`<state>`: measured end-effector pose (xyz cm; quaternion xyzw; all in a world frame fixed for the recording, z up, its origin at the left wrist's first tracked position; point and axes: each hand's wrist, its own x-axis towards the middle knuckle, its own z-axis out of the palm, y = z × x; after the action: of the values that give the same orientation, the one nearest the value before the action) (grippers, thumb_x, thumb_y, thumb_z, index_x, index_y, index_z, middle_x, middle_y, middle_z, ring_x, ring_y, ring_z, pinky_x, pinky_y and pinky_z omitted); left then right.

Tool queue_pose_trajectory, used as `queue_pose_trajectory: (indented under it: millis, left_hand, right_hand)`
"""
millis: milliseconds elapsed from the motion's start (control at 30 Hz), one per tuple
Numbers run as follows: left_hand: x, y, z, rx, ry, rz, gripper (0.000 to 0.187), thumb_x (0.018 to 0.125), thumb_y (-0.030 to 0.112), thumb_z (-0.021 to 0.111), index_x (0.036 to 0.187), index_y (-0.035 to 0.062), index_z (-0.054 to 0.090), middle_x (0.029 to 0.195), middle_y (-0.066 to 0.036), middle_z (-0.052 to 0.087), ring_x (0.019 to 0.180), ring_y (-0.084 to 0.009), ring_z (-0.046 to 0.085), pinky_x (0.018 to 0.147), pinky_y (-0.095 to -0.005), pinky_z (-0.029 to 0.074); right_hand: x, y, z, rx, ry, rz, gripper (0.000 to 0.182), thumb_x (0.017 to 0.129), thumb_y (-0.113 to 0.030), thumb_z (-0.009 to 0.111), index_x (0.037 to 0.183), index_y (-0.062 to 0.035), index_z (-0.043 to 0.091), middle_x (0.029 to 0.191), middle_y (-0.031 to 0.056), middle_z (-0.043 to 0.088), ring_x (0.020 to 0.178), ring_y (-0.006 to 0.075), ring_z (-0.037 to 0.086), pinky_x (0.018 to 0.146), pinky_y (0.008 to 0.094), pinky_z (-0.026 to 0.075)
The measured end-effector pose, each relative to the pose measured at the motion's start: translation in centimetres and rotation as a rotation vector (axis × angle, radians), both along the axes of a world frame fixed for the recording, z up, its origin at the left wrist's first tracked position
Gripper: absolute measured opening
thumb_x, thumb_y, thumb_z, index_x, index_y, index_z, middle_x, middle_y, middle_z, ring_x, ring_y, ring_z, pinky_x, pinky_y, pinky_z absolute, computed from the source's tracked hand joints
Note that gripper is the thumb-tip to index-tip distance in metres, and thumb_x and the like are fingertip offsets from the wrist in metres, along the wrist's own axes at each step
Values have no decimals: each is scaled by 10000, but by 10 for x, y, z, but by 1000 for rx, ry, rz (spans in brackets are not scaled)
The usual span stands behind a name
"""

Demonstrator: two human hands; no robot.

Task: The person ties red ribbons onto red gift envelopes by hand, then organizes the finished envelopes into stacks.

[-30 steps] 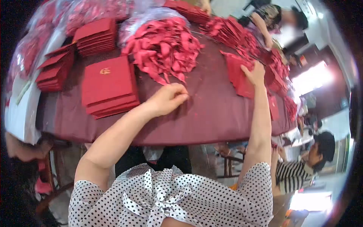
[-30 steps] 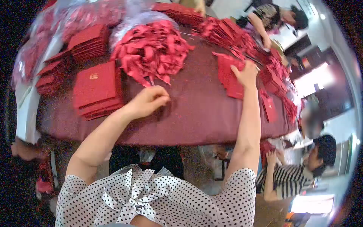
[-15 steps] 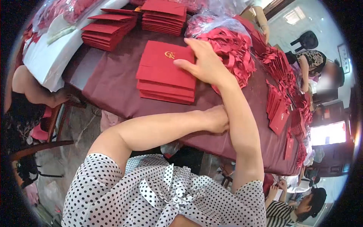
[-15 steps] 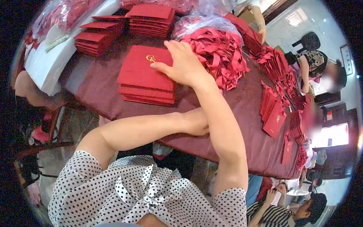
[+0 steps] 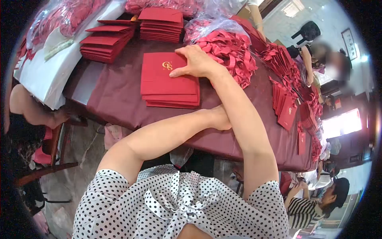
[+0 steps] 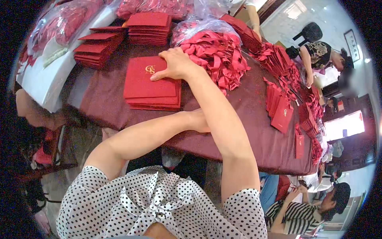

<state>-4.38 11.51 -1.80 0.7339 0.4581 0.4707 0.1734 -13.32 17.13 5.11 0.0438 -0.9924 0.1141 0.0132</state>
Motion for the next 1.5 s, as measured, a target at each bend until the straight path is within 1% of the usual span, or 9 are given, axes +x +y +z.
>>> queue_pose_trajectory:
  millis: [333, 467, 633, 700, 767, 867, 1000, 1167, 1500]
  left_hand:
    - [6, 2, -2, 119, -83, 47, 177, 797, 124, 574, 930, 13, 615, 1007, -193, 606, 980, -327, 543, 858, -405, 406]
    - [5, -1, 7, -51, 200, -2, 165, 786, 198, 623, 790, 37, 587, 830, -104, 620, 800, -222, 574, 721, -363, 436]
    - [19, -28, 52, -200, -538, -519, 123, 861, 116, 605, 836, -3, 586, 843, -48, 598, 769, -139, 549, 719, -284, 446]
    - [17, -31, 66, 210, -669, -228, 67, 864, 69, 578, 828, 14, 588, 884, -69, 591, 821, -150, 559, 734, -286, 451]
    - [3, -29, 74, 581, -72, 407, 103, 777, 86, 639, 861, 55, 588, 965, -75, 569, 955, -250, 524, 848, -369, 381]
    - [12, -21, 49, 345, 184, 613, 278, 717, 123, 677, 961, 91, 547, 944, -72, 552, 981, -266, 494, 867, -402, 334]
    - [-5, -12, 35, 35, 149, 633, 211, 719, 129, 672, 885, 76, 553, 870, -74, 546, 914, -274, 510, 787, -403, 360]
    - [-24, 2, 7, -283, 233, 577, 138, 727, 126, 666, 792, 39, 581, 803, -112, 570, 836, -298, 557, 722, -403, 411]
    - [-29, 3, 10, -394, 23, 482, 158, 747, 85, 640, 823, -5, 535, 790, -145, 581, 743, -276, 587, 676, -361, 445]
  right_hand:
    - [14, -8, 20, -262, 427, -71, 471, 637, -330, 789, 930, -24, 584, 868, 147, 619, 829, 278, 598, 750, 349, 467]
    - [78, 22, 93, -368, 611, -237, 230, 773, -190, 708, 897, -19, 617, 809, 21, 625, 746, 86, 567, 657, 225, 449]
    - [188, 91, 99, -312, 617, -402, 116, 801, -115, 650, 794, -10, 603, 692, 13, 563, 672, 91, 531, 638, 241, 439]
    - [223, 83, 86, -303, 387, -438, 81, 808, -81, 628, 786, -11, 594, 718, -4, 556, 710, 74, 520, 667, 223, 428]
    - [241, 64, 71, -621, 186, -595, 61, 795, -56, 631, 802, -14, 588, 748, -19, 560, 741, 63, 511, 690, 218, 424]
    - [241, 56, 37, -604, 227, -474, 78, 809, -76, 625, 840, -9, 599, 794, 7, 605, 772, 70, 535, 722, 221, 434]
    - [227, 73, -7, -993, 362, -410, 109, 839, -89, 588, 901, 0, 592, 850, 36, 613, 813, 86, 547, 733, 235, 439]
    - [219, 125, -40, -308, 353, -294, 241, 809, -24, 604, 1048, -48, 606, 909, 44, 588, 826, 138, 565, 736, 260, 458]
    - [211, 121, -48, -405, 623, -301, 63, 803, -74, 631, 862, -57, 645, 916, 74, 608, 894, 183, 579, 778, 289, 452]
